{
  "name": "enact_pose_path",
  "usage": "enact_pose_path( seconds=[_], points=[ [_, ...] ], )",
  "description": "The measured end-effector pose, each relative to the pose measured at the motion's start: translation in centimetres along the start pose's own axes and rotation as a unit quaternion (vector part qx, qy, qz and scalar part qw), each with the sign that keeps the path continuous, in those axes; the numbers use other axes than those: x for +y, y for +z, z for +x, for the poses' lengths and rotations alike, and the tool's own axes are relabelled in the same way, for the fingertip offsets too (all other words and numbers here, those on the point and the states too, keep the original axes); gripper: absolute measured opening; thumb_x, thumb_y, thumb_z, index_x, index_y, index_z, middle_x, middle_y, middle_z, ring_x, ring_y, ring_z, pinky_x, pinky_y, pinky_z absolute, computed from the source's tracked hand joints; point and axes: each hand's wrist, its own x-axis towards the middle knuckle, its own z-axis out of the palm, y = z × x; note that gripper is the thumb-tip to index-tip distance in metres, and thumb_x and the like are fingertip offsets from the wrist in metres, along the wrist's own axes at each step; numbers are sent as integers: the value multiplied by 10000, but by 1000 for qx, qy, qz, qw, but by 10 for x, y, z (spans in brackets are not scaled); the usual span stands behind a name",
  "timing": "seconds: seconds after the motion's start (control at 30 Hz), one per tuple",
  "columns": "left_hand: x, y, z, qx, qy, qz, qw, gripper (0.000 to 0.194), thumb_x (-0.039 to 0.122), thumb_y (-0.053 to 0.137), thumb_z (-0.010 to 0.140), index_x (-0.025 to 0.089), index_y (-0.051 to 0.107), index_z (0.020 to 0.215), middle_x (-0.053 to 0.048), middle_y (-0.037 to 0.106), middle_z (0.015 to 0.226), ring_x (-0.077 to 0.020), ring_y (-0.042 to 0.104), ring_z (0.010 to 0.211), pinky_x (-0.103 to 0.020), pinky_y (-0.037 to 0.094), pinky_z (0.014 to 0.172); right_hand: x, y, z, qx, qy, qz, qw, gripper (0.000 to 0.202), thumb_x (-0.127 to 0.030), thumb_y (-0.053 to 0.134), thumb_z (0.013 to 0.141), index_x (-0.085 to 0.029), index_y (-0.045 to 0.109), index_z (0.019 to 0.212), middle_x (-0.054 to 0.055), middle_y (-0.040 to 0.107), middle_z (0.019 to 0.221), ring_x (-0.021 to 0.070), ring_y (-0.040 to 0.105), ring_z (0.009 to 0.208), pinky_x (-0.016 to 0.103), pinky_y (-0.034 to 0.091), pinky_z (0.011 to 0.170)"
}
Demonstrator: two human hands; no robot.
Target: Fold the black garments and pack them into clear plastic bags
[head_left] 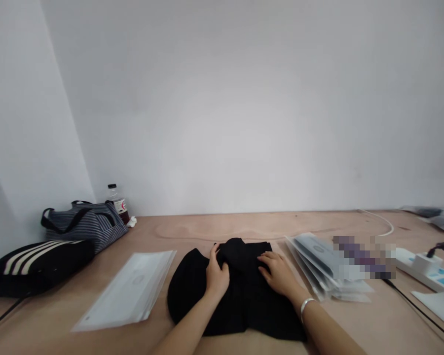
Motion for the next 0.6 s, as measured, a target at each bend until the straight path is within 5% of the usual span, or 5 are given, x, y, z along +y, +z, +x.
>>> enact_pose_path(
  seconds=[0.27,0.4,0.5,0.6],
  points=[
    [-16,-25,-17,10,166,168,972,504,14,405,716,162,415,1197,-106,365,1286,-240,256,1246,-438,272,1009,3,8,0,-24,9,-3,1000,323,-200,407,801,-127,607,1043,112,568,1081,202,498,1007,286,340,893],
    [-1,-26,-22,-114,297,237,918,316,190,442,823,292,543,1104,-21,251,1387,-270,148,1281,-497,194,1017,-6,4,-1,-27,1,-9,1000,347,-193,386,809,-137,583,1089,114,540,1147,221,436,1101,337,280,953],
    [2,-21,-22,-189,280,288,896,334,361,403,864,329,479,1187,-28,216,1412,-307,127,1279,-549,167,996,-15,3,-1,-49,-40,3,998,374,-239,364,836,-204,509,1179,68,483,1236,209,339,1193,399,176,1008],
    [-1,-15,-19,-207,230,319,896,453,447,309,882,246,371,1283,-79,229,1406,-290,130,1280,-521,161,1007,-21,6,-2,-95,-69,12,993,406,-304,333,858,-254,414,1253,45,399,1313,215,254,1243,465,121,1011]
  ],
)
